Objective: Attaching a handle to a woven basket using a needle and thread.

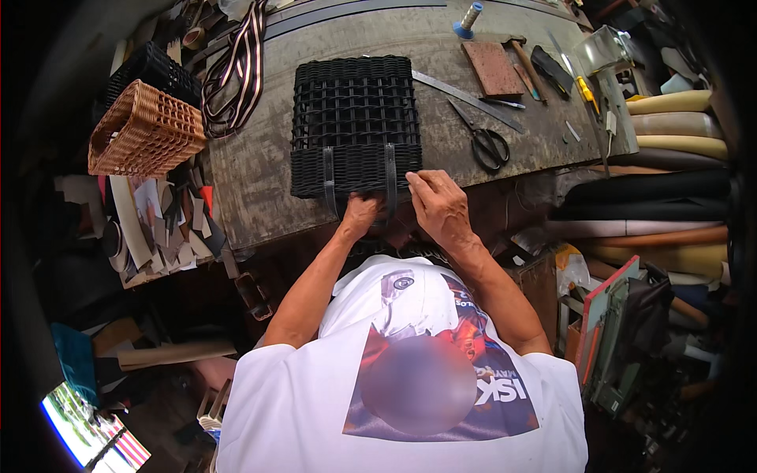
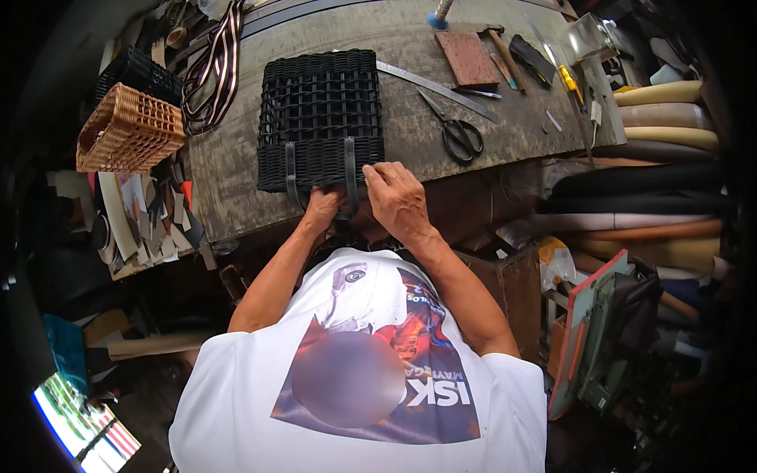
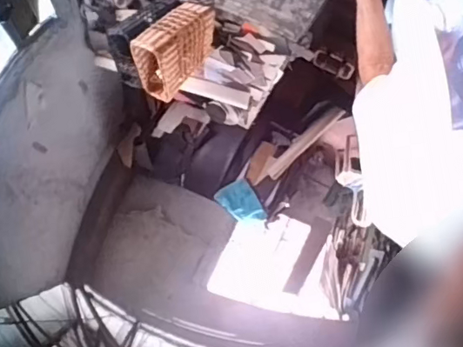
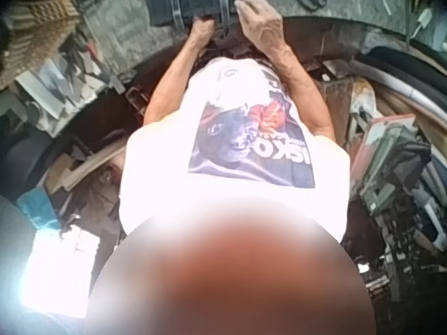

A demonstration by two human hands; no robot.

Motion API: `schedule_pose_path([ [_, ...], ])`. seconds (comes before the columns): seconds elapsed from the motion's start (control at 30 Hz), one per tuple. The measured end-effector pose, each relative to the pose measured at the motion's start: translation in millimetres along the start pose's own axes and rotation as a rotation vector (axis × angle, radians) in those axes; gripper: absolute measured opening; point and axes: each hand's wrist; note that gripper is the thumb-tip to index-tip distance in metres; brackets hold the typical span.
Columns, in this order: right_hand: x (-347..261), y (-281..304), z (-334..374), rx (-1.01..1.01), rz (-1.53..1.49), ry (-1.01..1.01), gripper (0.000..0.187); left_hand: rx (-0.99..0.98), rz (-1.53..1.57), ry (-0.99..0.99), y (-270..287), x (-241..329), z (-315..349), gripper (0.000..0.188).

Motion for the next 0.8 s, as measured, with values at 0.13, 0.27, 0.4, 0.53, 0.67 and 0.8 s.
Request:
schedule_pose_path([
  [0.13,2,-24,-29,0.043,0.098,0.145,0.030,0.001,0.026,0.032,-6,-2,-5,0.015],
  [0.27,8,-40,-22,0.065,0.193,0.152,0.036,0.009,0.024,-0.094,-8,-13,-9,0.021],
  [0.4,7,-40,-26,0.022,0.248,0.154,0.037,0.023,0.009,-0.160,-7,-28,-16,0.023],
  [0.53,4,-36,-31,-0.091,0.323,0.132,0.037,0.007,0.000,-0.116,-3,-22,-11,0.027],
  [0.67,-2,-30,-41,-0.267,0.388,0.124,0.042,-0.084,0.006,0.012,-1,-19,-11,0.023],
  [0.8,5,-21,-41,-0.216,0.225,0.101,0.042,-0.067,0.052,0.052,-1,-12,-9,0.025],
])
Point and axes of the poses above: each hand's wrist, its own z-axis away from the middle knuckle, its own y-axis out of the back of the hand, x = y × z, and after that the axes turned 12 degrees about -z, right-handed
